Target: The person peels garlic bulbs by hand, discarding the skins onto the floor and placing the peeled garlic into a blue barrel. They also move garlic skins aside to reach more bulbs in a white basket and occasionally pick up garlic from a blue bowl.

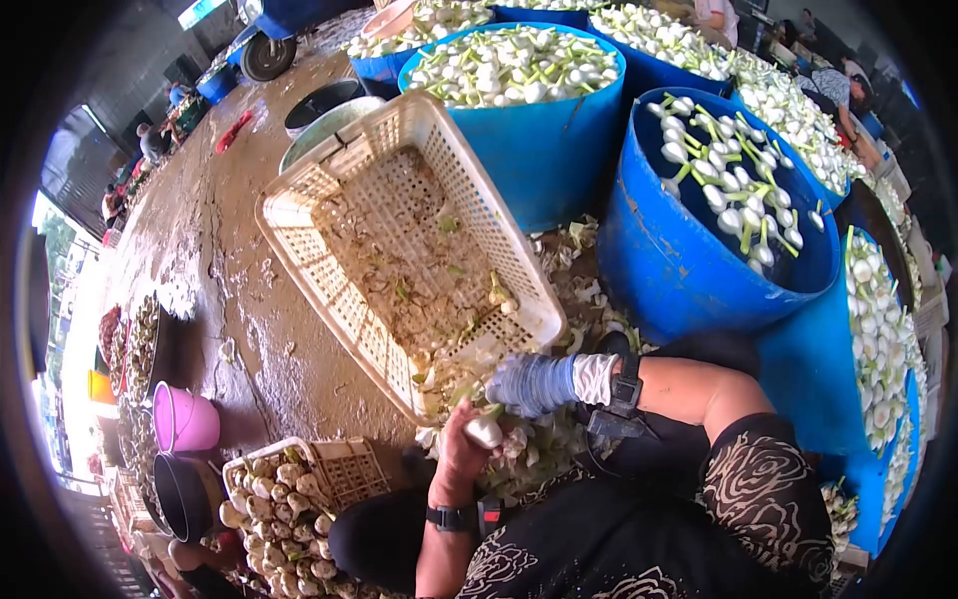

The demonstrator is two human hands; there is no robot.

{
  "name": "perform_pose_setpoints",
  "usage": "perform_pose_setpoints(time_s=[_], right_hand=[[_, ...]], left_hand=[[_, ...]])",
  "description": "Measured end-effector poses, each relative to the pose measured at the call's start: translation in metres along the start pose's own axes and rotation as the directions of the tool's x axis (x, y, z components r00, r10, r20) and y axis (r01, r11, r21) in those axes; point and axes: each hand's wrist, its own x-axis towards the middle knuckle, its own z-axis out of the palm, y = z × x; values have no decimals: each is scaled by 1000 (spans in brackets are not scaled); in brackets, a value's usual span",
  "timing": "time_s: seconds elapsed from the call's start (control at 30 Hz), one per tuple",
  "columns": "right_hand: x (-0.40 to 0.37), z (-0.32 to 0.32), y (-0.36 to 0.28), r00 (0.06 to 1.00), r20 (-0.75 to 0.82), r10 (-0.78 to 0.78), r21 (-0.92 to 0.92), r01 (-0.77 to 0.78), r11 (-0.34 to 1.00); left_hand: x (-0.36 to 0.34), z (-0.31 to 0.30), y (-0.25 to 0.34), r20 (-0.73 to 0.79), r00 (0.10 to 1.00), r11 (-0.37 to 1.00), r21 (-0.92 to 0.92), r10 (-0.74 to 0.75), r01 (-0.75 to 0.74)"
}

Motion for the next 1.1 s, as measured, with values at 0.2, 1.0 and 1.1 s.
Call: perform_pose_setpoints(time_s=[0.2,1.0,1.1], right_hand=[[-20,-21,22,986,110,125,980,-128,150],[193,109,214,604,487,631,-577,-319,751],[187,95,211,628,455,631,-504,-402,764]], left_hand=[[9,-19,2,-161,985,995,-69,59,-71],[33,-14,28,-446,874,981,74,191,-177],[32,-14,30,-453,869,979,52,201,-199]])
